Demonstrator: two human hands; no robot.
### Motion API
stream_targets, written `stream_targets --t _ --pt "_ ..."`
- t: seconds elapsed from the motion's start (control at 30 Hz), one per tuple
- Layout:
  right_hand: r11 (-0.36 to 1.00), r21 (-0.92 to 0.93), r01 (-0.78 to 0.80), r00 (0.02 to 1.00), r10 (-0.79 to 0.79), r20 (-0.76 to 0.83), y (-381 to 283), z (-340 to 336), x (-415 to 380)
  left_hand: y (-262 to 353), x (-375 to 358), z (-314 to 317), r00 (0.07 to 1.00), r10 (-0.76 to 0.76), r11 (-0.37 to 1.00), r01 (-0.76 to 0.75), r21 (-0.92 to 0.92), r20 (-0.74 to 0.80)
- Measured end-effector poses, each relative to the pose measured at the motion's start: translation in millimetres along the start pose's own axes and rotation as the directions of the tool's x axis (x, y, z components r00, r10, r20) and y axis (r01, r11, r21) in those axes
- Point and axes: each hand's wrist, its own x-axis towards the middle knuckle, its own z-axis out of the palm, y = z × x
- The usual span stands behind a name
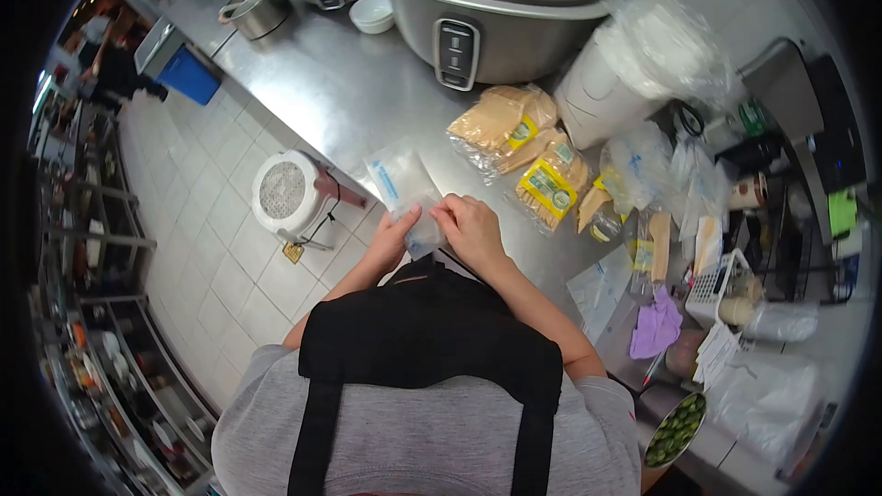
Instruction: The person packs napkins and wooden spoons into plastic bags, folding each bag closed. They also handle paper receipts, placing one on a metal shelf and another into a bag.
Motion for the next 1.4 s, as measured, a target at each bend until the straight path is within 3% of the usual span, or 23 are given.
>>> stream_targets --t 0.03,0.1,0.13,0.23,0.3,0.4,0.43,0.5,0.53,0.6,0.63,0.77,0.83,0.9,0.93,0.97,1.03,1.13,1.23,1.3,1.33,1.37,1.4 --pt "1.0 0.002 -0.019 0.999 0.019 -0.027 -1.0 -5.2 -1.9 0.5 1.1 5.1 1.0 -0.016 1.0 0.016 0.015 0.025" --pt "0.937 -0.223 0.267 0.871 -0.334 -0.361 -5.6 -17.2 -2.9 3.4 1.6 17.0 0.994 -0.073 0.977 0.056 0.205 0.076" --pt "0.943 -0.229 0.242 0.867 -0.316 -0.386 -1.3 -20.0 -5.0 4.0 2.0 23.0 0.991 -0.091 0.973 0.067 0.221 0.101" --pt "0.99 -0.055 0.128 0.871 -0.139 -0.472 18.4 -28.7 -14.8 0.6 6.5 37.3 0.96 -0.17 0.95 0.101 0.294 0.222" --pt "0.882 0.45 -0.138 0.985 0.168 -0.028 33.3 -43.5 -26.6 -7.0 14.7 42.8 0.917 -0.255 0.917 0.129 0.378 0.306" --pt "0.765 0.608 -0.21 0.97 0.24 0.033 38.4 -56.7 -41.8 -10.4 20.3 59.9 0.873 -0.403 0.893 0.31 0.325 0.275" --pt "0.764 0.611 -0.209 0.967 0.253 0.015 39.1 -58.8 -45.8 -7.7 18.8 65.0 0.863 -0.415 0.887 0.314 0.338 0.288" --pt "0.735 0.669 -0.109 0.942 0.292 -0.167 39.8 -62.3 -52.0 1.3 14.0 74.9 0.685 -0.474 0.88 0.343 0.33 0.552" --pt "0.736 0.669 -0.107 0.936 0.302 -0.182 39.5 -66.9 -55.4 1.3 14.2 79.7 0.673 -0.483 0.875 0.345 0.339 0.561" --pt "0.684 0.719 -0.128 0.9 0.384 -0.205 38.8 -77.3 -61.5 -0.7 14.7 88.3 0.509 -0.56 0.789 0.088 0.608 0.654" --pt "0.683 0.72 -0.125 0.893 0.394 -0.219 42.4 -80.3 -64.9 -3.5 12.0 92.3 0.517 -0.566 0.803 0.169 0.572 0.642" --pt "0.681 0.726 -0.1 0.86 0.426 -0.281 55.1 -85.9 -78.6 0.8 16.5 101.1 0.391 -0.637 0.751 0.119 0.65 0.664" --pt "0.719 0.684 -0.128 0.854 0.43 -0.292 59.8 -85.0 -83.4 -1.5 20.9 100.9 0.565 -0.432 0.769 -0.177 0.614 0.703" --pt "0.711 0.685 -0.157 0.86 0.439 -0.259 49.1 -89.1 -87.5 2.2 29.9 102.3 0.616 -0.447 0.781 -0.085 0.618 0.649" --pt "0.821 0.513 -0.25 0.864 0.428 -0.264 50.1 -92.3 -90.7 -0.4 32.1 106.5 0.639 -0.459 0.789 -0.025 0.613 0.617" --pt "0.829 0.513 -0.223 0.86 0.415 -0.297 51.1 -92.2 -91.9 -5.5 30.0 115.2 0.608 -0.47 0.79 -0.035 0.613 0.64" --pt "0.842 0.504 -0.193 0.849 0.4 -0.344 54.5 -94.8 -93.9 -11.8 24.7 127.3 0.783 -0.36 0.832 0.023 0.555 0.507" --pt "0.843 0.504 -0.19 0.868 0.384 -0.315 54.1 -108.6 -92.9 -18.7 32.6 123.1 0.763 -0.431 0.775 0.04 0.63 0.482" --pt "0.962 0.137 -0.237 0.897 0.27 -0.349 50.5 -154.3 -95.0 -10.3 30.6 133.8 0.769 -0.41 0.856 0.139 0.497 0.49" --pt "0.946 0.043 -0.322 0.781 0.291 -0.553 62.1 -233.8 -95.4 -3.6 33.1 134.7 0.793 -0.37 0.899 0.174 0.401 0.484" --pt "0.978 0.135 -0.158 0.676 0.206 -0.707 72.5 -282.5 -99.6 -3.8 37.1 130.4 0.794 -0.36 0.904 0.167 0.394 0.489" --pt "0.999 0.037 0.033 0.526 0.014 -0.85 94.0 -342.0 -103.2 -4.8 40.5 124.9 0.81 -0.348 0.909 0.168 0.382 0.472" --pt "0.957 -0.204 -0.205 0.394 -0.11 -0.913 95.3 -404.9 -114.0 -6.2 43.2 119.6 0.825 -0.337 0.914 0.17 0.369 0.454"
